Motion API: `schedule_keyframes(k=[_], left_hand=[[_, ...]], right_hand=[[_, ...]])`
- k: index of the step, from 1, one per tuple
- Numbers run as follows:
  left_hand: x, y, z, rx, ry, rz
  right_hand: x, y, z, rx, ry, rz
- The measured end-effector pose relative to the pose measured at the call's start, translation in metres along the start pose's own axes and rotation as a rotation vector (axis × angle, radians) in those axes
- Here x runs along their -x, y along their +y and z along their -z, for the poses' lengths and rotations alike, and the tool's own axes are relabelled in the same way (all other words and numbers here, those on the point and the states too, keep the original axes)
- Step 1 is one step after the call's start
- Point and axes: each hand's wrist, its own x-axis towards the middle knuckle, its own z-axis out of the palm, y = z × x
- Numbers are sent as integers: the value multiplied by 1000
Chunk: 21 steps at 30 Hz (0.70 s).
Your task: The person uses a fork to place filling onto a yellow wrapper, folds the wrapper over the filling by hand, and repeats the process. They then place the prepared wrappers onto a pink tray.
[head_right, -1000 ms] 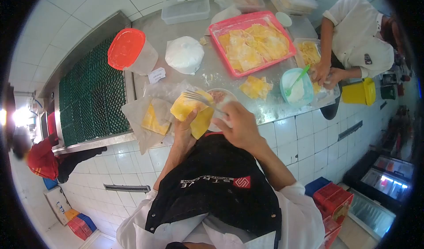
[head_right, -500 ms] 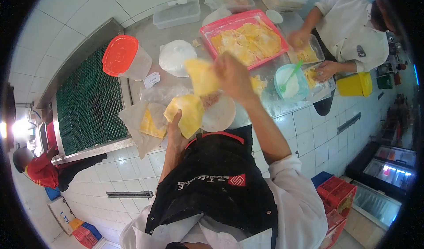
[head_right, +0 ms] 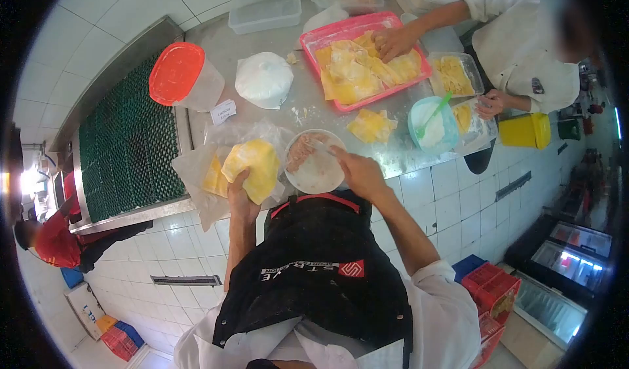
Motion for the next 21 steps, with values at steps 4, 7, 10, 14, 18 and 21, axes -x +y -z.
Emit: schedule_keyframes(k=[4,7,10,14,18,21], left_hand=[[-4,-5,-2,-50,14,14],[-3,-6,-11,-69,34,19],[-6,-8,-11,-38,-14,29],[-6,-7,-11,-52,-1,57],[-5,-5,-6,-53,2,142],[-6,-9,3,-29,-20,210]], right_hand=[[14,2,-22,69,-67,-31],[20,0,-24,136,-129,-77],[27,4,-24,196,-201,-84],[24,-12,-8,172,-326,-146],[30,6,-3,-428,-296,-196],[29,4,14,-752,-346,-333]])
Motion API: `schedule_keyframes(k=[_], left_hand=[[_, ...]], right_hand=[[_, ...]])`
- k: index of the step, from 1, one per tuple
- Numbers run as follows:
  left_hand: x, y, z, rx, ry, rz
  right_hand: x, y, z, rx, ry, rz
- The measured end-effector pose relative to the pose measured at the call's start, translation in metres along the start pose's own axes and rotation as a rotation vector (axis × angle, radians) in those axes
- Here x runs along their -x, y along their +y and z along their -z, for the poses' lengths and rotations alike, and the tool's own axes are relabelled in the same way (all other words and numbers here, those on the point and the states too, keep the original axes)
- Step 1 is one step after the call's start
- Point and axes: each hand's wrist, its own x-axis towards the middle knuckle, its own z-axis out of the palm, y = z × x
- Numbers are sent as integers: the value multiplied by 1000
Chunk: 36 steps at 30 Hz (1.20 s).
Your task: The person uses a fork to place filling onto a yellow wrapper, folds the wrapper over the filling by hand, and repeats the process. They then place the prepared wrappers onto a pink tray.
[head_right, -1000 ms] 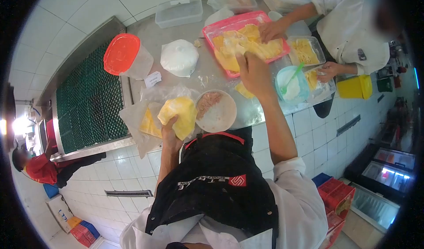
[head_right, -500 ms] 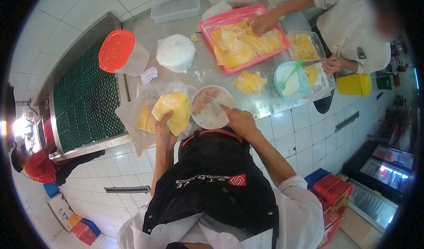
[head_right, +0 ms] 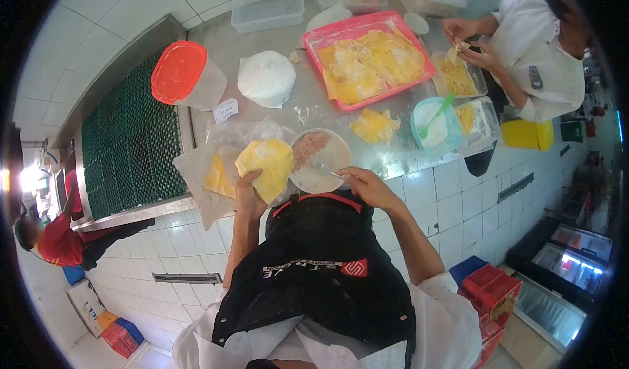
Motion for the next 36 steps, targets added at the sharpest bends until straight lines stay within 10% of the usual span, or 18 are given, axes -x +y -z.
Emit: schedule_keyframes(k=[8,16,36], left_hand=[[12,3,-6,175,-254,221],[15,3,-5,372,-456,216],[19,28,21,161,-116,-84]], right_hand=[[6,-45,-19,115,138,506],[12,-52,-10,360,185,507],[-26,5,-28,831,196,268]])
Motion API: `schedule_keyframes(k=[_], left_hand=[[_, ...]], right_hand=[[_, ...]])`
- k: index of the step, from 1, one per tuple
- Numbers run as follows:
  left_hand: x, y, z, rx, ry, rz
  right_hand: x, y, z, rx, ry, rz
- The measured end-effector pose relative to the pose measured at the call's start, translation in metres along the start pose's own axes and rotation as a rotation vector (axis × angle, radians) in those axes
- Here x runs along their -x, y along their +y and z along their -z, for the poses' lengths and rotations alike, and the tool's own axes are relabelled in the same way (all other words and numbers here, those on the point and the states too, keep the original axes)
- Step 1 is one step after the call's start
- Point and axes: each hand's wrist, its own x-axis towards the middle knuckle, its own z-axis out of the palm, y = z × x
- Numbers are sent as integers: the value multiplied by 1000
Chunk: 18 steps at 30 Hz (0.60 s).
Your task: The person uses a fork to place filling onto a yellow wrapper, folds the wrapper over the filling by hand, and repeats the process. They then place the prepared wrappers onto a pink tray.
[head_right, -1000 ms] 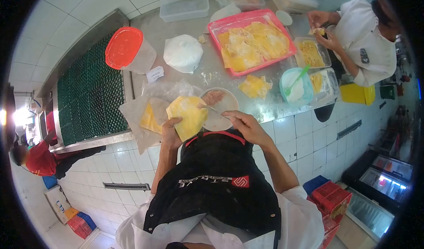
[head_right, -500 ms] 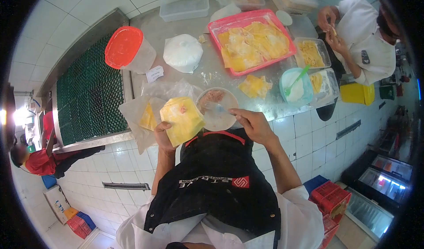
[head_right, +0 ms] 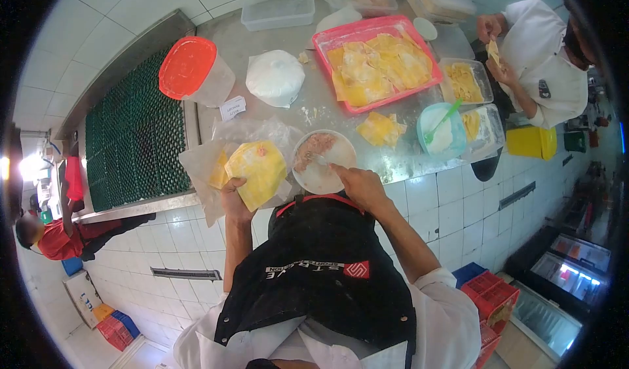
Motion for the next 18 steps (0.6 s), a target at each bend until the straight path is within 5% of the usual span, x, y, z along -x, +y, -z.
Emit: schedule_keyframes(k=[11,18], left_hand=[[-2,-7,-7,3,1,55],[-6,-9,2,-3,-11,84]], right_hand=[[11,5,1,107,-139,-52],[19,27,-8,-647,-149,-94]])
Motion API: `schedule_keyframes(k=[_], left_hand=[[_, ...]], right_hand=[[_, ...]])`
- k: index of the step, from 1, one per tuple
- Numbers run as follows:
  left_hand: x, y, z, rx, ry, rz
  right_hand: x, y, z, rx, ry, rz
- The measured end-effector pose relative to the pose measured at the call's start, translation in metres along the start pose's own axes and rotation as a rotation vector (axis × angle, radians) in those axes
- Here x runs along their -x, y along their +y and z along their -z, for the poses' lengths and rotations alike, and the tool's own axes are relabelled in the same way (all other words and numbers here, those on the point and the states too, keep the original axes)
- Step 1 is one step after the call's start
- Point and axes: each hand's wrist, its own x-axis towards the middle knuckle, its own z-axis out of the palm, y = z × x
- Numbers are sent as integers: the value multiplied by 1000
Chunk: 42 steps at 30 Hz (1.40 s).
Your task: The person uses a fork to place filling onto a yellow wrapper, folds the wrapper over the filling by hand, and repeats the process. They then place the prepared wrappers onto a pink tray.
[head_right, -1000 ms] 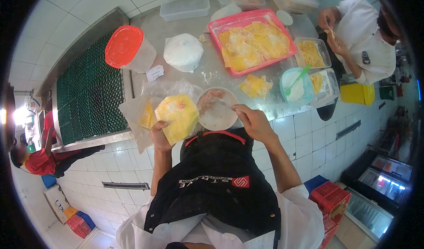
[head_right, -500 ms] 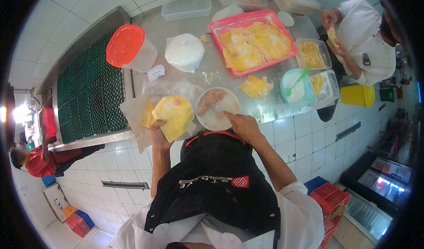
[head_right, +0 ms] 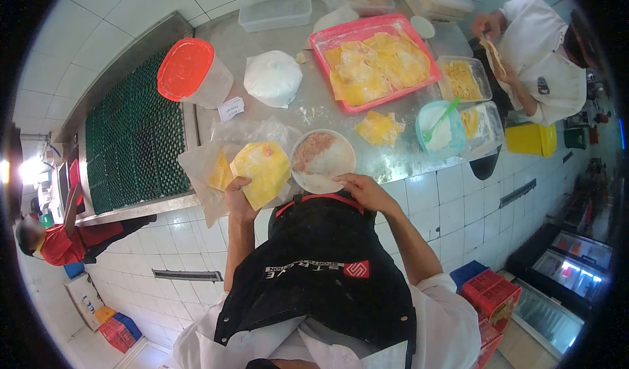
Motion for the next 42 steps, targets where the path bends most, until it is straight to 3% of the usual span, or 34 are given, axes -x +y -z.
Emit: schedule_keyframes(k=[5,8,14,17,25,29,31,35,38,42], left_hand=[[-1,-1,10,-47,-13,108],[-1,-4,9,-40,-37,139],[2,-8,7,59,-171,201],[2,-7,8,177,-243,264],[3,-11,1,367,-377,273],[9,-8,-19,99,-164,134],[11,-7,-27,-14,-130,111],[14,-16,-37,-65,-137,58],[13,-21,-31,-87,-199,42],[17,-22,-23,-15,-199,94]], right_hand=[[13,-42,27,-292,-96,-87],[13,-61,32,-340,-78,36],[6,-81,20,-100,135,340],[12,-102,26,13,80,202],[16,-76,31,-6,201,219],[24,-95,46,53,177,122],[27,-112,44,161,152,208],[29,-143,27,318,159,242],[23,-147,19,374,289,283],[21,-143,24,274,283,216]])
